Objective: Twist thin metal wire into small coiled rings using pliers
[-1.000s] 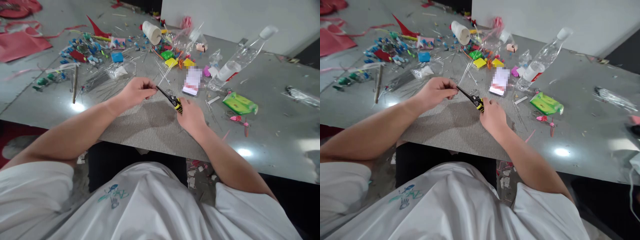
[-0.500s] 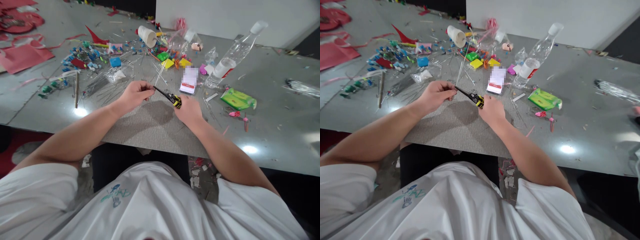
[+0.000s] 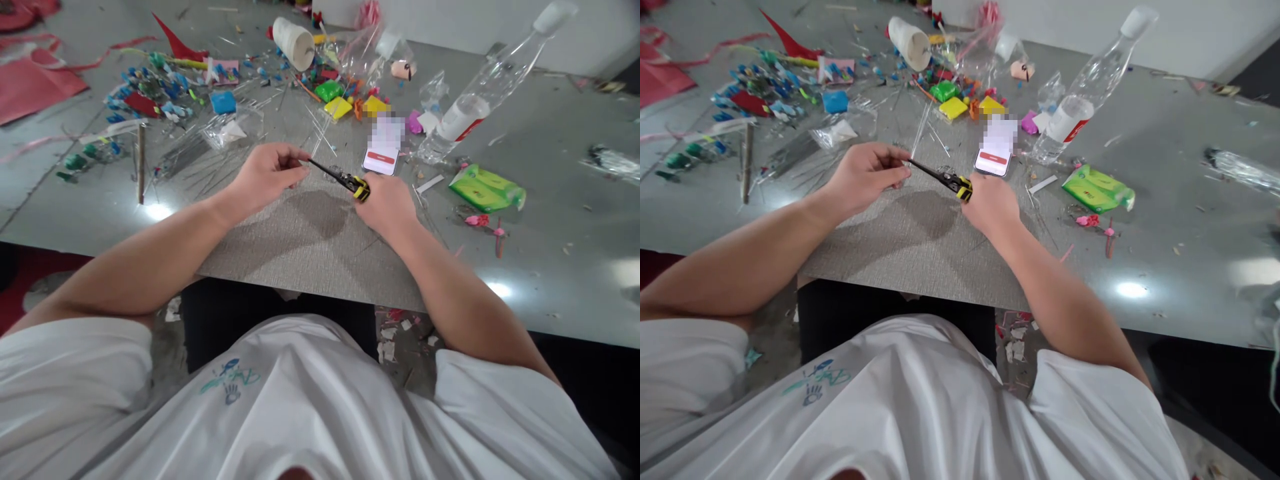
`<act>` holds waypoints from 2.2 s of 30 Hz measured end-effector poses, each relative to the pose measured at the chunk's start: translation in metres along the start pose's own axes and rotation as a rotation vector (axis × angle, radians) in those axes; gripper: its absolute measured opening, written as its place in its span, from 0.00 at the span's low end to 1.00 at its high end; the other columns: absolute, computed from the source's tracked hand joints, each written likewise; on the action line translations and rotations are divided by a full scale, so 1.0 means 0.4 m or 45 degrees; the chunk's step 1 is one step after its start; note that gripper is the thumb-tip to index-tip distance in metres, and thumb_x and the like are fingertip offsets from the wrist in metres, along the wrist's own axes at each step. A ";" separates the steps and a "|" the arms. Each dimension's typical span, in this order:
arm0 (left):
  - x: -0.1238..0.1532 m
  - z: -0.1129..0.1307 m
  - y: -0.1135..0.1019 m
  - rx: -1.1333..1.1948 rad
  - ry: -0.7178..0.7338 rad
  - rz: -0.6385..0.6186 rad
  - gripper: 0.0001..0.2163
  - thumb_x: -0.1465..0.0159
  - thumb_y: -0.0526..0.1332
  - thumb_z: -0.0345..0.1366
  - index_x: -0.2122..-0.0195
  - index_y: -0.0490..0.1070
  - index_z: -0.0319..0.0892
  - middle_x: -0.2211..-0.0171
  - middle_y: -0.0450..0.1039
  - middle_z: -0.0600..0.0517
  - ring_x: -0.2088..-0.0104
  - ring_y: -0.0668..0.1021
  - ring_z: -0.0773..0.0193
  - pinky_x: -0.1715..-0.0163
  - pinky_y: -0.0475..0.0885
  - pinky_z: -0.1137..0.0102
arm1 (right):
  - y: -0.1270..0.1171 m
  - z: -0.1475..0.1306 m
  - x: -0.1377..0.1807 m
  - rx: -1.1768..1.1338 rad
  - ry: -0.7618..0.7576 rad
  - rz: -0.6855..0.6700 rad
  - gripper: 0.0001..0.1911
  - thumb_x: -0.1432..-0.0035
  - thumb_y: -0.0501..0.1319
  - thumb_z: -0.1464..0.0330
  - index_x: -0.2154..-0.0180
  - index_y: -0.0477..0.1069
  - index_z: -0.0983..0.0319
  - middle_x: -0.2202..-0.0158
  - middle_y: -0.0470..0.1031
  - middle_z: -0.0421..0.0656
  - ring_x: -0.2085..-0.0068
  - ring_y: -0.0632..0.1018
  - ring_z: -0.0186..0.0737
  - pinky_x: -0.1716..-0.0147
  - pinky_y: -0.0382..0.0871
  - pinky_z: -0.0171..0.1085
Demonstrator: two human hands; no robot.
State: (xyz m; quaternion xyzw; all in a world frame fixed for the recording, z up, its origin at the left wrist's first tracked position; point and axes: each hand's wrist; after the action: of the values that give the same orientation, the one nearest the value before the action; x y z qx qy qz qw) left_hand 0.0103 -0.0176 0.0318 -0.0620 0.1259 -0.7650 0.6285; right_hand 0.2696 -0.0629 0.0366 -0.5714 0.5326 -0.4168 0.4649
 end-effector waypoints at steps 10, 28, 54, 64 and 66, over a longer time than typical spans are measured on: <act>0.000 -0.003 0.011 0.067 -0.044 0.037 0.09 0.34 0.74 0.25 0.55 0.82 0.43 0.73 0.70 0.55 0.72 0.76 0.66 0.70 0.72 0.72 | -0.002 -0.005 -0.016 -0.042 0.049 -0.038 0.12 0.27 0.69 0.59 0.52 0.84 0.59 0.58 0.85 0.58 0.54 0.85 0.64 0.55 0.78 0.54; -0.003 -0.015 0.003 0.095 -0.009 0.016 0.11 0.33 0.72 0.23 0.51 0.84 0.42 0.69 0.73 0.54 0.71 0.77 0.67 0.69 0.74 0.74 | 0.022 -0.006 0.001 -0.006 0.098 0.077 0.15 0.27 0.68 0.56 0.48 0.81 0.60 0.56 0.85 0.57 0.54 0.84 0.63 0.55 0.79 0.53; -0.005 -0.001 0.001 0.191 -0.069 -0.012 0.09 0.30 0.71 0.19 0.59 0.81 0.41 0.66 0.77 0.53 0.64 0.86 0.64 0.58 0.84 0.70 | -0.024 0.155 0.027 0.412 0.329 -0.150 0.30 0.30 0.74 0.54 0.39 0.76 0.69 0.42 0.83 0.68 0.40 0.83 0.75 0.44 0.77 0.61; 0.004 -0.002 0.000 0.311 0.002 -0.013 0.09 0.28 0.72 0.20 0.57 0.83 0.41 0.67 0.78 0.54 0.65 0.87 0.65 0.58 0.85 0.68 | -0.054 0.078 0.053 0.378 0.133 -0.099 0.18 0.29 0.68 0.64 0.44 0.76 0.69 0.48 0.82 0.66 0.45 0.84 0.73 0.50 0.79 0.59; 0.003 -0.003 0.003 0.329 -0.028 -0.013 0.08 0.28 0.72 0.20 0.57 0.83 0.41 0.67 0.79 0.54 0.65 0.87 0.65 0.58 0.85 0.69 | -0.026 0.078 0.053 0.260 0.017 0.036 0.18 0.27 0.68 0.60 0.45 0.77 0.66 0.47 0.81 0.65 0.42 0.82 0.74 0.46 0.79 0.64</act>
State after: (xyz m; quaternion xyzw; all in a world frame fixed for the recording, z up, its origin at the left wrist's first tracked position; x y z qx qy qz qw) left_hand 0.0109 -0.0190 0.0301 0.0106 0.0191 -0.7774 0.6286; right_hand 0.3041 -0.0815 0.0396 -0.5107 0.4984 -0.4661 0.5230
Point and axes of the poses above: each hand's wrist, its own x-axis away from the middle knuckle, its own y-axis out of the palm, z = x × y
